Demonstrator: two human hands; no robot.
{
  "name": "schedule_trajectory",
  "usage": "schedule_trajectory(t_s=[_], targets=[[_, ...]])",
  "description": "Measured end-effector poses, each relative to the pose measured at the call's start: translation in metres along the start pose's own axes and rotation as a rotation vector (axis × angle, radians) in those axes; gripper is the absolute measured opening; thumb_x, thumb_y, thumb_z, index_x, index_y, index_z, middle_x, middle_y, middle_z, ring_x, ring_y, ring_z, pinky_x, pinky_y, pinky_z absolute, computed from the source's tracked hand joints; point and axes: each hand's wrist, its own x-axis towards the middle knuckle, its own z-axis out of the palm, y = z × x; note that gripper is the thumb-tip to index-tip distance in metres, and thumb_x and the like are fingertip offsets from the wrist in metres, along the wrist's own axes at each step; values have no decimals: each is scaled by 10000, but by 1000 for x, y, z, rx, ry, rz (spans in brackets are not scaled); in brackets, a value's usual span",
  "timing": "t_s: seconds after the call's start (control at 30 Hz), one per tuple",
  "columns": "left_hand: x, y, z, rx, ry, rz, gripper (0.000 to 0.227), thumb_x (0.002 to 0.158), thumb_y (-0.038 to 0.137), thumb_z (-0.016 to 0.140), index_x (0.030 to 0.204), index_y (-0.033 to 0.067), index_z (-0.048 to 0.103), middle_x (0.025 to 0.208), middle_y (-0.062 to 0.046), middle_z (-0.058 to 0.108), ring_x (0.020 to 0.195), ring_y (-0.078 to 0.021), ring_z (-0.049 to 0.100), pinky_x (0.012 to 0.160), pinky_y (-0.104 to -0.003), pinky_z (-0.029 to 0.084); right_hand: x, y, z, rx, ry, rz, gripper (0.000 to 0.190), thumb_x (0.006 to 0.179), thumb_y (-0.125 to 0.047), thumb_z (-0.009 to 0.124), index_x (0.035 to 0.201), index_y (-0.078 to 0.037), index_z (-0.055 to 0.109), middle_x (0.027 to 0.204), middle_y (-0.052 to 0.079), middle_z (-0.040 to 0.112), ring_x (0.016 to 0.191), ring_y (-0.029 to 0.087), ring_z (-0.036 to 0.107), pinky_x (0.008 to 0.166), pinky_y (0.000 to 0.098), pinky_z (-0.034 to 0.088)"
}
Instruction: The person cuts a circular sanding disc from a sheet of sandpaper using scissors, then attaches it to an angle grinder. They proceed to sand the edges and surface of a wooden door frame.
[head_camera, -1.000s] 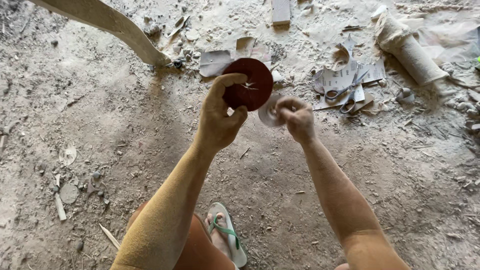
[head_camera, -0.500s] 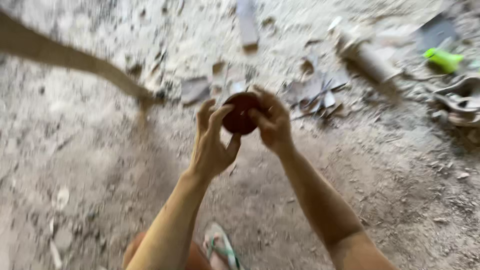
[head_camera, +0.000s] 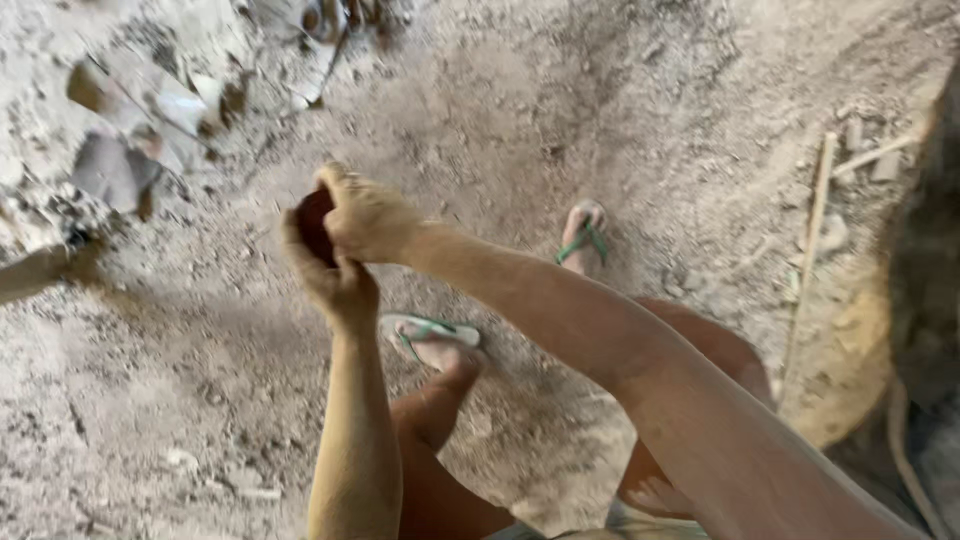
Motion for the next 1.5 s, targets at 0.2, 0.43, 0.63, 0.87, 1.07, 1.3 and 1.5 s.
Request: schedule_trajectory(t_s=[0.2, 0.43, 0.63, 0.87, 1.07, 1.3, 1.5], targets=[[-98, 96, 84, 306, -145, -675, 508, 993, 19, 456, 1493, 90, 402, 1342, -114, 567, 1194, -263, 615, 985, -391, 590, -160, 20, -64, 33, -110, 518, 319, 1019, -284, 409, 1182, -46, 545, 1025, 147, 680, 867, 301, 704, 781, 423, 660], [-164, 220, 80, 621, -675, -425, 672, 937, 81, 551, 1554, -21, 307, 1443, -345, 477, 1310, -510, 514, 1131, -510, 408, -344, -60, -61, 50, 286, 275, 371, 999, -288, 529, 1200, 24, 548, 1080, 331, 688, 1029, 492, 669, 861, 552, 524], [-177, 352, 73, 674, -709, -337, 569, 955, 91, 560, 1489, -6, 390, 1432, -295, 523, 1369, -444, 484, 1140, -481, 398, -404, -179, -85, 155, 221, 531, 407, 954, -277, 547, 1300, -63, 538, 1163, 215, 708, 1161, 379, 673, 1006, 461, 512], [-141, 454, 107, 500, -304, -154, 511, 913, 16, 589, 1417, 9, 505, 1399, -220, 595, 1334, -359, 565, 1147, -424, 417, -374, -282, -186, -45, 66, 75, 321, 972, -233, 566, 1241, -60, 549, 1153, 238, 677, 1113, 366, 664, 970, 437, 522], [-60, 533, 113, 314, -116, 66, 580, 888, -2, 596, 1457, 8, 484, 1442, -218, 571, 1350, -326, 556, 1145, -422, 428, -315, -427, -257, -243, 62, -153, 335, 977, -230, 573, 1257, -47, 572, 1110, 237, 705, 1045, 404, 685, 937, 460, 530], [84, 568, 81, 223, -16, 106, 466, 890, 10, 703, 1349, 3, 621, 1204, -177, 717, 1075, -272, 695, 934, -363, 561, -219, -527, -305, -305, 360, -340, 402, 936, -222, 668, 1275, -5, 656, 1255, 206, 707, 1168, 337, 693, 1018, 403, 538], [137, 586, 89, 226, 7, 14, 374, 867, 52, 730, 1235, 17, 676, 1075, -158, 727, 881, -215, 733, 769, -317, 600, -180, -550, -323, -500, 464, -270, 463, 909, -288, 727, 1276, -10, 678, 1183, 218, 701, 1087, 380, 690, 941, 425, 553]])
